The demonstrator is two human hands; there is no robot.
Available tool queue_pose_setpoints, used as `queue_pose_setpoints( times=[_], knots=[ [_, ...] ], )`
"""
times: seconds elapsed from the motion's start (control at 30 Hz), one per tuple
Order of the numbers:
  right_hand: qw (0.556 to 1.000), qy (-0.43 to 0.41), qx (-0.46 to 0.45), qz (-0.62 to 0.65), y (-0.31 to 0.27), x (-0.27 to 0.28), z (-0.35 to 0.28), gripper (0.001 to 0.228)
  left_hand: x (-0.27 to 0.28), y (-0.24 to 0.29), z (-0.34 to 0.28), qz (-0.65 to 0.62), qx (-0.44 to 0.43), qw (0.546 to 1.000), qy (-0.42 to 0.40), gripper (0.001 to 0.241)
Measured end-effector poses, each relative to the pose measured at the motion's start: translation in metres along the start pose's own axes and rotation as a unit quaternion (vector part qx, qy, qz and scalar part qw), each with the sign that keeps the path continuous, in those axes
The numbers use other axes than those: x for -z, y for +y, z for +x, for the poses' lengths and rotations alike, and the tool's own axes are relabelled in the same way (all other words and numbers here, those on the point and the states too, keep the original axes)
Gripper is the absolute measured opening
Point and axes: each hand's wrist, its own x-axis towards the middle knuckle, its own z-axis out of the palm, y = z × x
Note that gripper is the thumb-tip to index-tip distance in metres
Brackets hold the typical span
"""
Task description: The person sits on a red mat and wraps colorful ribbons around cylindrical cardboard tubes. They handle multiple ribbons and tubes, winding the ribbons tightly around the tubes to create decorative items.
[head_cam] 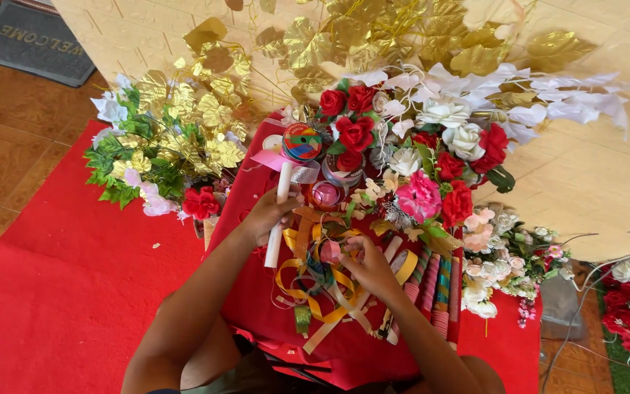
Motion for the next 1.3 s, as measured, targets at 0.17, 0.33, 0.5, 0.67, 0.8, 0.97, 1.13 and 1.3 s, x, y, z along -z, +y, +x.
queue_pose_setpoints(
  times=[0.17, 0.33, 0.5, 0.67, 0.8, 0.97, 1.13, 1.3],
  knots=[
    [0.994, -0.023, -0.047, 0.097, -0.039, 0.0, -0.017, 0.042, 0.0, -0.009, -0.005, 0.013, 0.018, 1.0, -0.003, 0.034],
    [0.965, -0.059, -0.053, 0.249, -0.059, 0.011, -0.031, 0.041, -0.03, -0.004, -0.027, 0.059, 0.051, 0.994, -0.082, 0.039],
    [0.927, -0.017, 0.137, 0.35, -0.065, 0.031, -0.043, 0.035, -0.07, 0.008, -0.062, 0.066, 0.006, 0.987, -0.15, 0.042],
    [0.913, 0.007, 0.263, 0.312, -0.052, 0.052, -0.059, 0.033, -0.106, 0.015, -0.073, 0.049, -0.051, 0.977, -0.203, 0.043],
    [0.946, 0.02, 0.254, 0.198, -0.075, 0.061, -0.076, 0.028, -0.13, 0.035, -0.073, 0.124, -0.092, 0.954, -0.258, 0.038],
    [0.947, 0.029, 0.265, 0.181, -0.074, 0.063, -0.075, 0.025, -0.119, 0.027, -0.056, 0.095, -0.071, 0.963, -0.244, 0.038],
    [0.935, 0.135, 0.285, 0.162, -0.046, 0.074, -0.053, 0.022, -0.072, 0.029, -0.047, 0.113, -0.08, 0.975, -0.176, 0.039],
    [0.955, 0.1, 0.219, 0.173, -0.035, 0.045, -0.046, 0.019, -0.025, 0.018, -0.024, 0.053, -0.1, 0.991, -0.069, 0.034]
  ],
)
